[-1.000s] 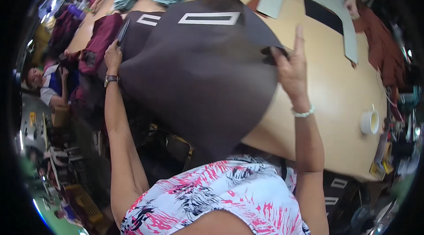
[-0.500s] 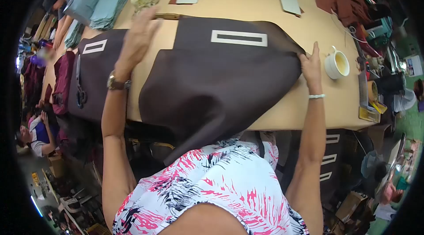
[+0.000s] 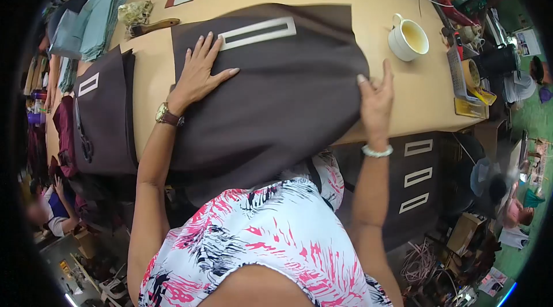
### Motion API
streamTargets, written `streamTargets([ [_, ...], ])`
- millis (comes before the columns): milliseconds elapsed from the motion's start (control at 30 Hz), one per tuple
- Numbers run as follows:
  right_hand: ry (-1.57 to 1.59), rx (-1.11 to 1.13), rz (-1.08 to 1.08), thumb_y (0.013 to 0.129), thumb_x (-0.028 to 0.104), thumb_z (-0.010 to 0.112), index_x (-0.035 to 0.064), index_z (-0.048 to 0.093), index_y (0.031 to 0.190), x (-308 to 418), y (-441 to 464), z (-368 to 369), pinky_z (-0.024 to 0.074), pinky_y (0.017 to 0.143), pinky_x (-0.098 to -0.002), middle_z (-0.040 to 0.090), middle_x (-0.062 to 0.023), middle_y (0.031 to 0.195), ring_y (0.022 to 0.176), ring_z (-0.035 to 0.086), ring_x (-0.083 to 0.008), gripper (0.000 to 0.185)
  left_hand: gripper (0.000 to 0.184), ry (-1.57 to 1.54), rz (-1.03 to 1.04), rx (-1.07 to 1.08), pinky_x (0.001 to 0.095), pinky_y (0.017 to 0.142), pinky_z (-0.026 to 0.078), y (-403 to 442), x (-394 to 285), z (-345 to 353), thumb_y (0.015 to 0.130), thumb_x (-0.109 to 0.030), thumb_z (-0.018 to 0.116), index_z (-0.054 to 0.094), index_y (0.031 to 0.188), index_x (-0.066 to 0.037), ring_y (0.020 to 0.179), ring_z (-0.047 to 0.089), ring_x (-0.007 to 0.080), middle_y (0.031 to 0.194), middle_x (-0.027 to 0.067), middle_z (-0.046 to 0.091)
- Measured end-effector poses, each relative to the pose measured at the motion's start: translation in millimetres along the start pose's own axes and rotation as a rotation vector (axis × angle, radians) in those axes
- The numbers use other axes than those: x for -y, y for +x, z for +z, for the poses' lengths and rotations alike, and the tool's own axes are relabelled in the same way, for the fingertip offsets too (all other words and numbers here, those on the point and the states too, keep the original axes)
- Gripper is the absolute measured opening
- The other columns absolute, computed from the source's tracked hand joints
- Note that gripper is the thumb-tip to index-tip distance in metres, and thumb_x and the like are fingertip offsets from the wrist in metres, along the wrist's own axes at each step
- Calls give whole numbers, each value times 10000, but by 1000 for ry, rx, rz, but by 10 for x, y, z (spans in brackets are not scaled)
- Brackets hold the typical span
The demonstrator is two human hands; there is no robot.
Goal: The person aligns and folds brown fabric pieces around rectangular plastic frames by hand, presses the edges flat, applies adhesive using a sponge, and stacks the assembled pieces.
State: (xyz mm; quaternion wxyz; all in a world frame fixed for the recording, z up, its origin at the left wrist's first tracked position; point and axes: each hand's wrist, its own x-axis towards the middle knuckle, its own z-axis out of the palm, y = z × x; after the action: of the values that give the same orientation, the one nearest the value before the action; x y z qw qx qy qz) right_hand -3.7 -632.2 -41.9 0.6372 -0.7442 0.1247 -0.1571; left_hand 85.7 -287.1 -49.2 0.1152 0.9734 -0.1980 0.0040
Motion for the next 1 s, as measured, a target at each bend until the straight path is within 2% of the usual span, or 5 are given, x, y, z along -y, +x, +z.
streamTargets([
  [333,-639,-36,-111,767,54,675,3,302,1370,-52,-258,-982,375,511,-206,474,-19,609,537,421,-73,710,763,-63,62,100,581,1053,90,-423,-623,-27,809,-540,532,321,1379,-79,1356,151,342,1454,184,207],
  [433,-793,-76,69,753,115,700,4,327,1358,114,-456,-977,430,590,-261,556,-81,730,605,504,-149,720,808,-19,94,128,583,1050,108,-466,-736,-85,747,-517,622,343,1365,-79,1344,184,338,1441,179,235],
  [533,-981,-177,-254,746,172,711,11,376,1337,133,-159,-1062,458,720,-318,585,-159,973,820,576,-247,698,806,-18,132,140,583,1050,111,-288,-679,-149,744,-518,627,349,1363,-84,1344,190,333,1442,166,241],
  [733,-1432,-97,-430,761,497,616,62,591,1167,396,871,-898,293,995,-467,422,-223,1304,1233,358,-381,595,836,-67,235,93,547,1076,99,86,-575,26,736,-558,611,330,1378,-101,1353,184,307,1446,127,260],
  [1000,-1678,143,-169,749,658,500,77,657,1076,401,1408,-699,112,1041,-560,357,-219,1370,1296,233,-424,685,838,-84,297,56,540,1077,105,124,-510,82,733,-549,619,333,1373,-91,1348,196,313,1443,140,258],
])
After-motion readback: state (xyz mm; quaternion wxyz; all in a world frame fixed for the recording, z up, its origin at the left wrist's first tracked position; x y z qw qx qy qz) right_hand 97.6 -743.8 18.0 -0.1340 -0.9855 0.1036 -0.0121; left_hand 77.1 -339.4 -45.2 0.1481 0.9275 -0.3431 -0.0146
